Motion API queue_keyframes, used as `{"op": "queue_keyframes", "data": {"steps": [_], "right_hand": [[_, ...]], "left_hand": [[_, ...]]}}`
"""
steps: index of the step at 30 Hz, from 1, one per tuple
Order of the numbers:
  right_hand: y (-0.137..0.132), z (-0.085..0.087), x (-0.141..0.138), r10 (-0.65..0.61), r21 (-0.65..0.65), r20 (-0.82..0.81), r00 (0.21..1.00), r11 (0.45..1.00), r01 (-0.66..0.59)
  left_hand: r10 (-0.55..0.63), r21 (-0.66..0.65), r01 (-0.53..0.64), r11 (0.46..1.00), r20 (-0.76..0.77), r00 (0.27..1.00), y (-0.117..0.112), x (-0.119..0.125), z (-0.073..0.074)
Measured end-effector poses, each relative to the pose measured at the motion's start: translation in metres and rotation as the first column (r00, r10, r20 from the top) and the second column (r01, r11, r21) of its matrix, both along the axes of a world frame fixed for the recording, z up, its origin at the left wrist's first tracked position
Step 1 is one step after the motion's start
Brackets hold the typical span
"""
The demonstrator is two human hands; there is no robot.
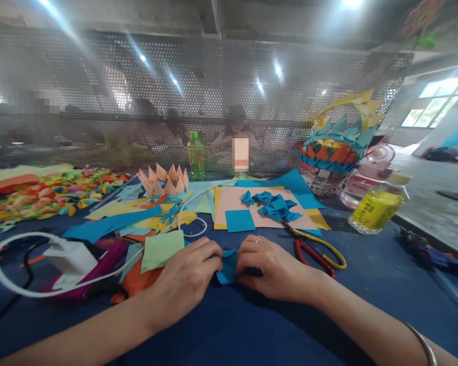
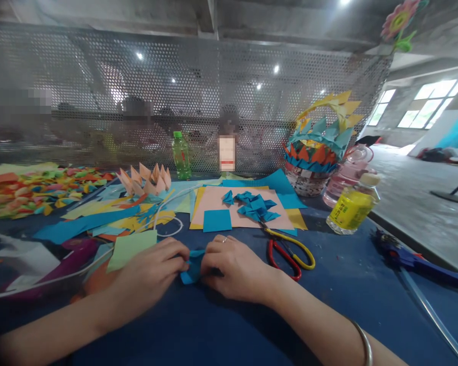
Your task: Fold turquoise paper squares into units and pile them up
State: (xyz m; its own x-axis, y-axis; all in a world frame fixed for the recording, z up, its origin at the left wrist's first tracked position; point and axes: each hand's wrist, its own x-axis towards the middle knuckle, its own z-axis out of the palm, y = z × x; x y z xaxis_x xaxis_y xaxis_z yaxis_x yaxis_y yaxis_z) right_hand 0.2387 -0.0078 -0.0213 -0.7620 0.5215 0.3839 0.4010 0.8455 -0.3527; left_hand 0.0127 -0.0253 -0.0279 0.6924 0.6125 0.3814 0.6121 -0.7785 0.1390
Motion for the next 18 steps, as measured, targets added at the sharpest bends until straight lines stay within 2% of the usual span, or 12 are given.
{"op": "queue_keyframes", "data": {"steps": [4,6,8,13,18], "right_hand": [[0.000,-0.004,-0.003,0.011,-0.015,-0.023,1.000,1.000,-0.012],[0.000,-0.006,-0.004,0.026,-0.033,-0.034,0.999,0.999,-0.027],[-0.001,-0.008,-0.006,0.037,-0.056,-0.053,0.998,0.998,-0.040],[-0.006,-0.002,-0.006,0.022,-0.149,-0.037,0.999,0.989,-0.027],[-0.002,0.010,0.006,0.025,-0.272,0.018,1.000,0.962,-0.019]], "left_hand": [[0.005,-0.115,0.000,0.993,0.040,0.999,-0.013,0.001,0.007],[0.013,-0.293,0.016,0.956,0.097,0.995,-0.019,0.002,0.010],[0.040,-0.363,0.015,0.932,0.142,0.989,-0.020,0.001,0.009],[0.077,-0.405,0.024,0.914,0.233,0.969,-0.007,-0.001,0.002],[0.119,-0.418,-0.010,0.908,0.235,0.965,0.001,0.000,0.003]]}}
